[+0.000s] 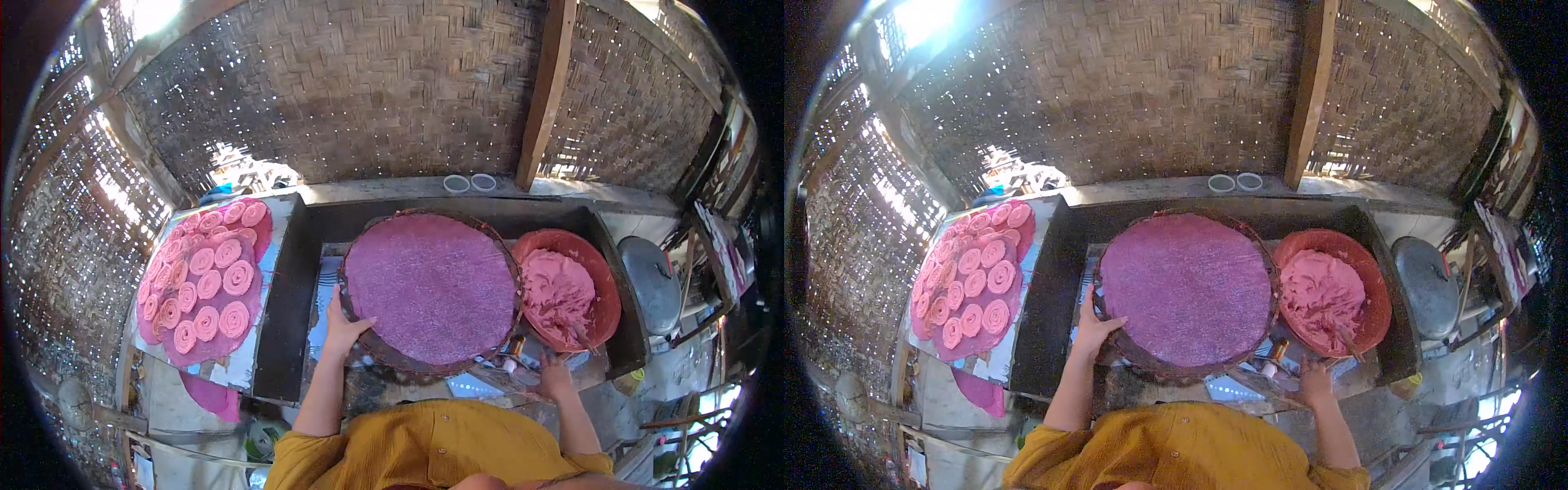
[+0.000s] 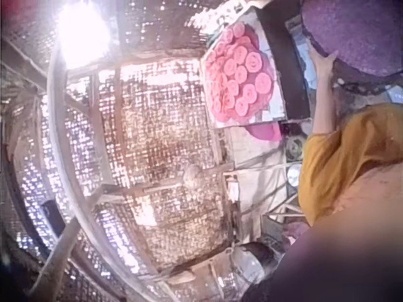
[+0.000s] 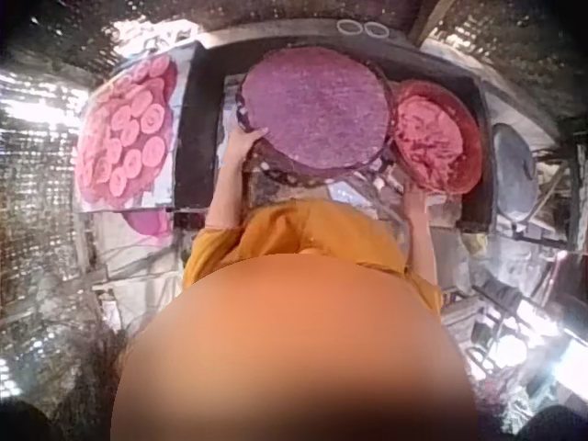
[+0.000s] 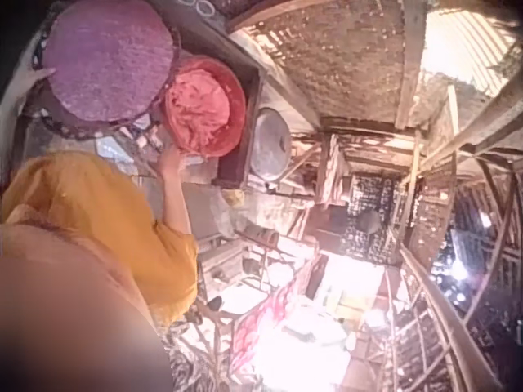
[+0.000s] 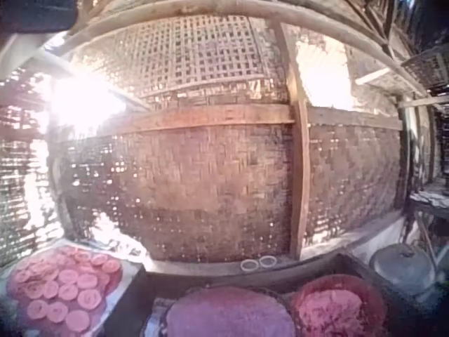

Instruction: The person scoops pink dough from a red bowl and places it onto a wooden rolling tool. They roll the dough into a spiral shape and place the finished item onto a purple tray. This process is repeated multiple times to create a batch of spiral-shaped dough items.

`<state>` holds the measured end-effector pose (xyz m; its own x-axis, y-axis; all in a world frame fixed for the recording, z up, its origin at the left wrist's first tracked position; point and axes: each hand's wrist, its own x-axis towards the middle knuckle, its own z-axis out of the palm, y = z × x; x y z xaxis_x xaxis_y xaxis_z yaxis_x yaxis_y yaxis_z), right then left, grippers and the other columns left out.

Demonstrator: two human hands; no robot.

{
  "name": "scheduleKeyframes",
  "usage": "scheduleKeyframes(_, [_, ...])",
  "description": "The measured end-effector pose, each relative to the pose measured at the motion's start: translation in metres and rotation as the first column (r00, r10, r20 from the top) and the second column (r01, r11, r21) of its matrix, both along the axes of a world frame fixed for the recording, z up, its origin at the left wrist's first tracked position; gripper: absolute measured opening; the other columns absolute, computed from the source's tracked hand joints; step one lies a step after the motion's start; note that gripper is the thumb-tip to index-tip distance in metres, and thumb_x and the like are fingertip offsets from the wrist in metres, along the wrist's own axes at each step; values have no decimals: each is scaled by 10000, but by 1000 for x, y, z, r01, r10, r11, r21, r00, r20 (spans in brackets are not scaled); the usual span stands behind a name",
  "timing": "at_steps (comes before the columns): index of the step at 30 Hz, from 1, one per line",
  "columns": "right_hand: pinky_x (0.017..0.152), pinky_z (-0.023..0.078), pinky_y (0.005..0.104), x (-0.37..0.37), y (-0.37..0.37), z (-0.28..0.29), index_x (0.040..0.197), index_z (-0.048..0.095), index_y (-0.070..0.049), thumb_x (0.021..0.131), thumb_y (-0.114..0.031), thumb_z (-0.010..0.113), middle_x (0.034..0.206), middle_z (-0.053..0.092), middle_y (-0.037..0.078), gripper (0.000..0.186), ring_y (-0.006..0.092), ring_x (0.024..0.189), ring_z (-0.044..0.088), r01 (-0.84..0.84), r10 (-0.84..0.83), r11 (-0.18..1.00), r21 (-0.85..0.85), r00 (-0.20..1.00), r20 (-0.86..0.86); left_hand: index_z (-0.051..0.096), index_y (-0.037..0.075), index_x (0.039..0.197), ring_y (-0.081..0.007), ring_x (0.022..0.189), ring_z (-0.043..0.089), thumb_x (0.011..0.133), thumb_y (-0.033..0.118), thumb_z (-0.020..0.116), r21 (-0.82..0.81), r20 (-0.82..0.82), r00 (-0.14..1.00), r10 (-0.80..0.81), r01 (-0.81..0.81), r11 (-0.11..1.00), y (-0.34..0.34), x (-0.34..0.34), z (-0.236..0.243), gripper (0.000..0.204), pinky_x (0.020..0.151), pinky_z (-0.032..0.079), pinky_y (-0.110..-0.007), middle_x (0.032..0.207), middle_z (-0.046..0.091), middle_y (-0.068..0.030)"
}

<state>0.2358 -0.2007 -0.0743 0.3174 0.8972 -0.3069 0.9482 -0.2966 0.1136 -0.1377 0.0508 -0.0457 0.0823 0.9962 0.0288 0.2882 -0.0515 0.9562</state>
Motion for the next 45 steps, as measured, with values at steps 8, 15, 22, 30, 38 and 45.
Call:
scheduleKeyframes(8, [919, 303, 484, -15, -30, -68, 1327, 212, -70, 457, -406, 770, 1169, 453, 177, 1087, 336, 1101, 419, 230, -191, 968, 100, 935, -298, 215, 86, 1344, -282, 1148, 344, 491, 69, 789, -112, 127, 989, -78, 92, 989, 15, -11, -2, 1029, 944, 332, -359, 1239, 313, -190])
scheduleKeyframes(15, [786, 432, 326, -14, -88, 48, 1072, 500, 31, 403, -273, 774, 1064, 552, 155, 784, 240, 917, 553, 571, -443, 814, -106, 493, -749, 448, 31, 1166, -234, 1090, 416, 666, -12, 586, -53, 564, 816, 126, -116, 992, 3, -14, 46, 520, 921, 342, -348, 1144, 454, -158])
scheduleKeyframes(22, [708, 452, 335, -20, -76, 140, 1131, 434, 59, 444, -211, 767, 986, 553, 109, 809, 208, 835, 557, 594, -84, 804, -34, 57, -995, 551, 12, 1000, -231, 1177, 352, 839, 420, 302, 140, 746, 633, -206, 153, 978, 21, 3, 92, 504, 969, 233, -354, 1248, 421, -139])
scheduleKeyframes(30, [735, 453, 405, -85, 43, 135, 1293, 272, -4, 562, -328, 681, 1215, 406, 199, 898, 302, 1062, 444, -10, -77, 996, -87, -568, -820, 142, 106, 1362, -313, 1231, 298, 710, 745, 212, 450, 852, -268, -451, 814, 367, 9, 115, 160, 916, 1014, 200, -472, 1340, 303, -161])
scheduleKeyframes(38, [677, 460, 385, -85, 82, 181, 1212, 384, -15, 635, -609, 597, 1039, 510, 205, 855, 301, 906, 539, -32, -209, 977, -213, -381, -901, 271, 149, 1278, -268, 899, 548, 792, 397, 558, 434, 893, -237, -383, 680, 591, 35, 117, 144, 617, 879, 401, -429, 876, 528, -65])
scheduleKeyframes(45, [738, 470, 381, -54, 117, 164, 1151, 436, 0, 652, -641, 563, 985, 556, 209, 823, 292, 839, 583, -47, -387, 922, -384, -124, -914, 352, 192, 1239, -237, 747, 534, 814, 575, 365, 291, 950, -284, -127, 663, 690, 69, 122, 99, 572, 779, 416, -411, 722, 517, -30])
